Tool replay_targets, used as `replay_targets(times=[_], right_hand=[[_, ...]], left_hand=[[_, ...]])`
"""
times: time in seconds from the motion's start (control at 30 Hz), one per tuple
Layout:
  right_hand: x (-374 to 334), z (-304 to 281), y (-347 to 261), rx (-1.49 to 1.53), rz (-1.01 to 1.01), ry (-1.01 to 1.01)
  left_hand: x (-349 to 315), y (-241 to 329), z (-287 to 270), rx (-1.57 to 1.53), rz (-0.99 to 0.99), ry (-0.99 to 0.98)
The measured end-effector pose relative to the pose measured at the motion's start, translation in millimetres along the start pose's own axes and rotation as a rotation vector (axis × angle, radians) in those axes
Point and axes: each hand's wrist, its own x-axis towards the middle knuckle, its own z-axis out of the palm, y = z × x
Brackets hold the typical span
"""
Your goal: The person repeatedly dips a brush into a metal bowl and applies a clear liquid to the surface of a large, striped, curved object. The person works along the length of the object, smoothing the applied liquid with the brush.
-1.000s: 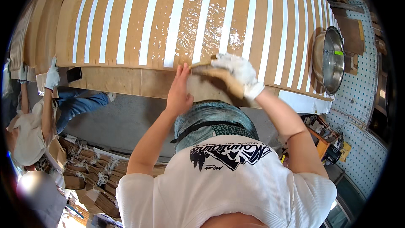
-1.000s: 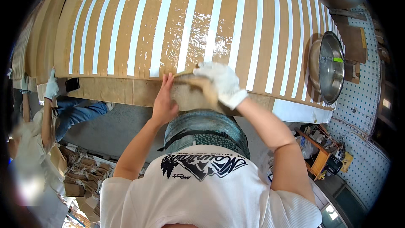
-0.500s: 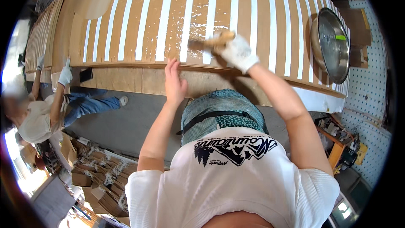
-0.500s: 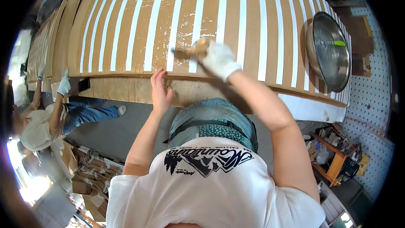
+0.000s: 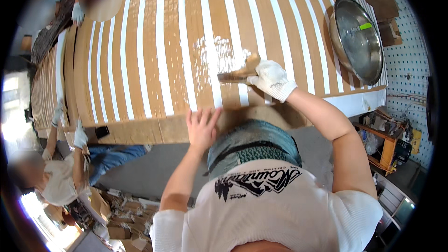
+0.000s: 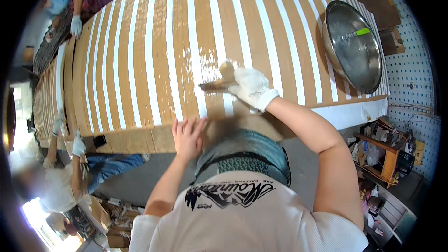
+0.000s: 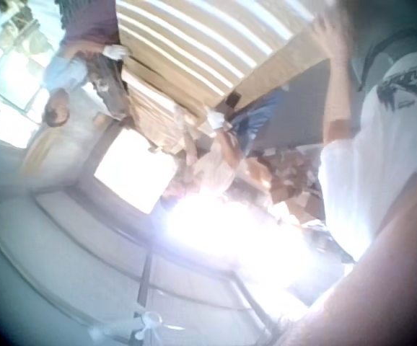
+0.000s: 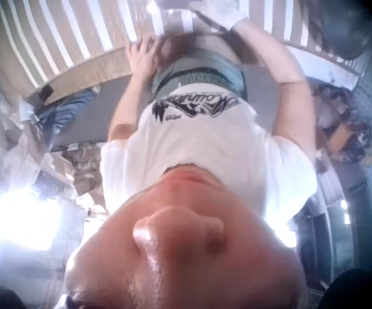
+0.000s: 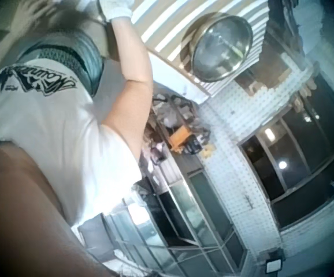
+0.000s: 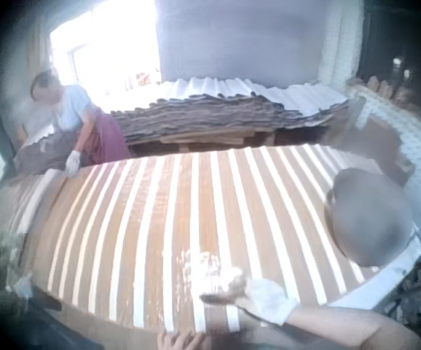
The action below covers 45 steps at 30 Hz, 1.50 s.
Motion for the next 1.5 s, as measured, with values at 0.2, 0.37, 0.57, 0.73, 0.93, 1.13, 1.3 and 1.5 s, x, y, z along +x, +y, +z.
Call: replay_targets(times=[0.2, 0.37, 0.57, 0.73, 0.93, 1.13, 1.3, 1.5], right_hand=[[165.2, -52.7, 40.7, 0.006, -0.042, 0.256], [319.5, -102.8, 61.9, 0.04, -0.013, 0.297], [486.3, -140.0, 95.7, -0.017, -0.036, 0.457], [509.2, -137.1, 83.4, -0.235, 0.036, 0.646], [358.6, -75.0, 89.9, -0.136, -0.355, 0.631], [110.6, -7.6, 67.4, -0.02, -0.529, 0.386], [-21.1, 29.4, 70.5, 0.019, -0.457, 0.151], [22.9, -3.1, 78.6, -0.196, -0.004, 0.076]], left_hand=[[8.6, -4.0, 2.3, 0.045, 0.01, -0.06], [7.1, -7.5, 9.4, 0.049, -0.01, -0.096], [2.6, -13.4, 20.7, 0.181, 0.034, -0.029], [-1.0, -4.0, 20.7, 0.124, -0.04, -0.036], [12.5, -3.5, 11.8, 0.067, -0.021, -0.042], [8.6, 0.9, 11.3, 0.013, -0.047, -0.024], [5.1, 2.3, 14.7, 0.013, -0.047, -0.036], [1.0, 8.5, 4.8, -0.037, -0.022, 0.029]])
